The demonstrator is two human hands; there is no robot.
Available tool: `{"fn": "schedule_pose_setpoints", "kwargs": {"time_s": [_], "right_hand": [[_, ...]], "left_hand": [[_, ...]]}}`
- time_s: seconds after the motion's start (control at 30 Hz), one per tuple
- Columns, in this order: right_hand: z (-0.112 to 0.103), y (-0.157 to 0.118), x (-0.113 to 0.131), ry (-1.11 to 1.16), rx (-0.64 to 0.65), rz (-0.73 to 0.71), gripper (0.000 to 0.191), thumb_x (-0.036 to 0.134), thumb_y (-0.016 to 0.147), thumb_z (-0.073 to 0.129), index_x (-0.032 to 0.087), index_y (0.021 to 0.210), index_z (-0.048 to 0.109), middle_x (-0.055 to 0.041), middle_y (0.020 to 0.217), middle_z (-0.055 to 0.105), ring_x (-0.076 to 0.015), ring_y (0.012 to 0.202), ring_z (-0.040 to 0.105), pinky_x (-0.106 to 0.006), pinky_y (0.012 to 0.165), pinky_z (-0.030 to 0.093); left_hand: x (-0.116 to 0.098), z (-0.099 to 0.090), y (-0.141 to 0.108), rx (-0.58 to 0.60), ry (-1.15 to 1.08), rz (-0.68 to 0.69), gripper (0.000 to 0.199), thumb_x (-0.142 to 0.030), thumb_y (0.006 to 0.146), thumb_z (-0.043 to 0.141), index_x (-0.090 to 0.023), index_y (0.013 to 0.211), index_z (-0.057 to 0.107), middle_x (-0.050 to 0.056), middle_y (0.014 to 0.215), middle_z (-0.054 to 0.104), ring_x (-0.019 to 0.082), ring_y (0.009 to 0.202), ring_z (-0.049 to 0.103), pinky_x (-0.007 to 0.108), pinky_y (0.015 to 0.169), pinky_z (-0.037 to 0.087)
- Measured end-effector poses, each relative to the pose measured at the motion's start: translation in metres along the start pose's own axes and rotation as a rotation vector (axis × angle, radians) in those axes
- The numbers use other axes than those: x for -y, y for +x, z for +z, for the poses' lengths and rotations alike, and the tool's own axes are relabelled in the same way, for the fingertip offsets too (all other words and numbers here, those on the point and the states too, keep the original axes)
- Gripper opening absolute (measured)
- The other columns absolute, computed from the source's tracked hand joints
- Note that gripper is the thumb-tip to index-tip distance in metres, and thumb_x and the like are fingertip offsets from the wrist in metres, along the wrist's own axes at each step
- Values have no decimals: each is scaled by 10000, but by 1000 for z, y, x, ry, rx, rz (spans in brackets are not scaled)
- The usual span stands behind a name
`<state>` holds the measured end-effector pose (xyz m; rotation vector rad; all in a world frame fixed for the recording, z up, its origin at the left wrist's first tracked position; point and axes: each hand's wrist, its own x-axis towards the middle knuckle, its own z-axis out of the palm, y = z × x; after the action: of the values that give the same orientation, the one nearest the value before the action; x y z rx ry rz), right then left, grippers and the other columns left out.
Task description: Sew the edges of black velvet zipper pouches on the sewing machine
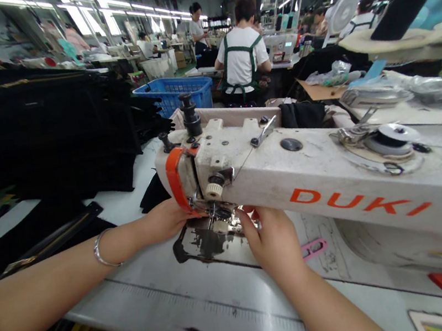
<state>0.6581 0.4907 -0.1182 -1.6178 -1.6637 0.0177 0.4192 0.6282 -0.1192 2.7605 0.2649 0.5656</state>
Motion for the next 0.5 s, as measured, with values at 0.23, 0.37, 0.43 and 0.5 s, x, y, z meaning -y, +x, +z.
{"fn": "schedule_pose_setpoints", "kwargs": {"time_s": [0.23,0.37,0.43,0.5], "right_hand": [[8,4,-3,-236,-32,-125,293,373,996,417,163,915,604,-89,774,646,-247,687,592,-335,596,382],[11,2,2,-253,-22,-120,290,338,1001,394,151,946,610,-110,792,647,-252,703,585,-342,610,391],[11,2,3,-242,-20,-114,289,333,1000,392,149,958,610,-112,797,648,-253,707,582,-346,615,399],[12,2,2,-225,-14,-106,294,338,1002,389,147,966,609,-113,807,648,-252,714,583,-349,623,407]], "left_hand": [[-2,-3,2,5,-8,-12,388,-42,930,447,-215,1185,684,62,1260,669,200,1193,597,363,1042,464],[-5,-4,3,38,9,-52,403,-39,939,434,-228,1202,674,61,1277,659,194,1203,593,362,1045,457],[-5,-3,2,32,12,-50,387,-41,936,454,-224,1191,679,64,1267,665,195,1205,593,360,1045,455],[-4,-1,1,26,15,-38,366,-44,936,469,-216,1177,686,72,1255,670,196,1201,595,358,1039,460]]}}
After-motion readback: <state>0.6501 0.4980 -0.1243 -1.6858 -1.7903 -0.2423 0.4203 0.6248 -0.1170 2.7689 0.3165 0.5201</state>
